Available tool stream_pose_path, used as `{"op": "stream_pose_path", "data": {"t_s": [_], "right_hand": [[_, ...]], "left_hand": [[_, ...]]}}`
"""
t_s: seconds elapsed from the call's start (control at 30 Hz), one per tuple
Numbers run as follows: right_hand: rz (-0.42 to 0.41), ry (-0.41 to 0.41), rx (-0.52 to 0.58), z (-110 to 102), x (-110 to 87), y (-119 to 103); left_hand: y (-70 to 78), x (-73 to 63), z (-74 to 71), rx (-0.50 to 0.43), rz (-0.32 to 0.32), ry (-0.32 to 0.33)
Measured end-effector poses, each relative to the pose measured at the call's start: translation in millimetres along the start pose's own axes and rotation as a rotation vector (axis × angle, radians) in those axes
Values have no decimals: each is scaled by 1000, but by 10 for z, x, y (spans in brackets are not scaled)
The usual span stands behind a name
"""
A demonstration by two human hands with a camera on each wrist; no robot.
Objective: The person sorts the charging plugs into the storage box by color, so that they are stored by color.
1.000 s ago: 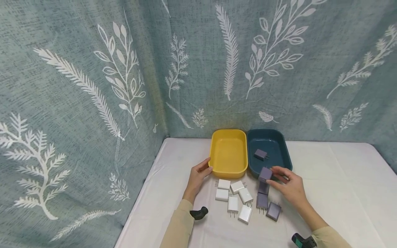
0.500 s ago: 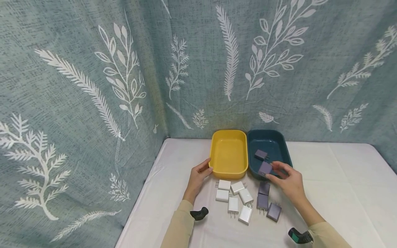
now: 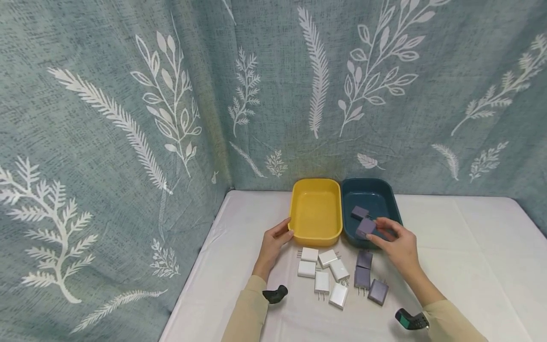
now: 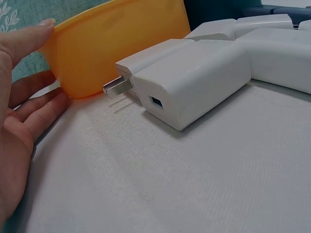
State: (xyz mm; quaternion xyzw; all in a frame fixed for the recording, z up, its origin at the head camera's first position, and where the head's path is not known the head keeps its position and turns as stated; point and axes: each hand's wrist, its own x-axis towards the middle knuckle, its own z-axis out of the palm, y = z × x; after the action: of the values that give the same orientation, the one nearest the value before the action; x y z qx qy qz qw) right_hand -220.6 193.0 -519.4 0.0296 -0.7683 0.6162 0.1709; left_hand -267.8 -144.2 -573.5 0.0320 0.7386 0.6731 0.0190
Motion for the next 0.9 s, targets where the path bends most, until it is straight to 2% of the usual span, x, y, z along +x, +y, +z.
{"op": "stream_pose_path", "data": {"t_s": [0.07, 0.27, 0.4, 0.47, 0.7, 0.9], "right_hand": [[8, 4, 11, 3, 15, 2], [34, 5, -18, 30, 37, 17], [28, 10, -13, 45, 59, 25], [28, 8, -15, 58, 65, 21], [34, 28, -1, 102, 85, -17], [23, 88, 105, 137, 118, -70]], "left_hand": [[40, -9, -4, 2, -11, -10], [280, -129, -2, 21, -7, -29], [320, -148, 13, 15, 5, -36], [312, -143, 13, 3, -3, -36], [17, 9, 6, -13, -13, -11], [-10, 2, 13, -14, 5, 1]]}}
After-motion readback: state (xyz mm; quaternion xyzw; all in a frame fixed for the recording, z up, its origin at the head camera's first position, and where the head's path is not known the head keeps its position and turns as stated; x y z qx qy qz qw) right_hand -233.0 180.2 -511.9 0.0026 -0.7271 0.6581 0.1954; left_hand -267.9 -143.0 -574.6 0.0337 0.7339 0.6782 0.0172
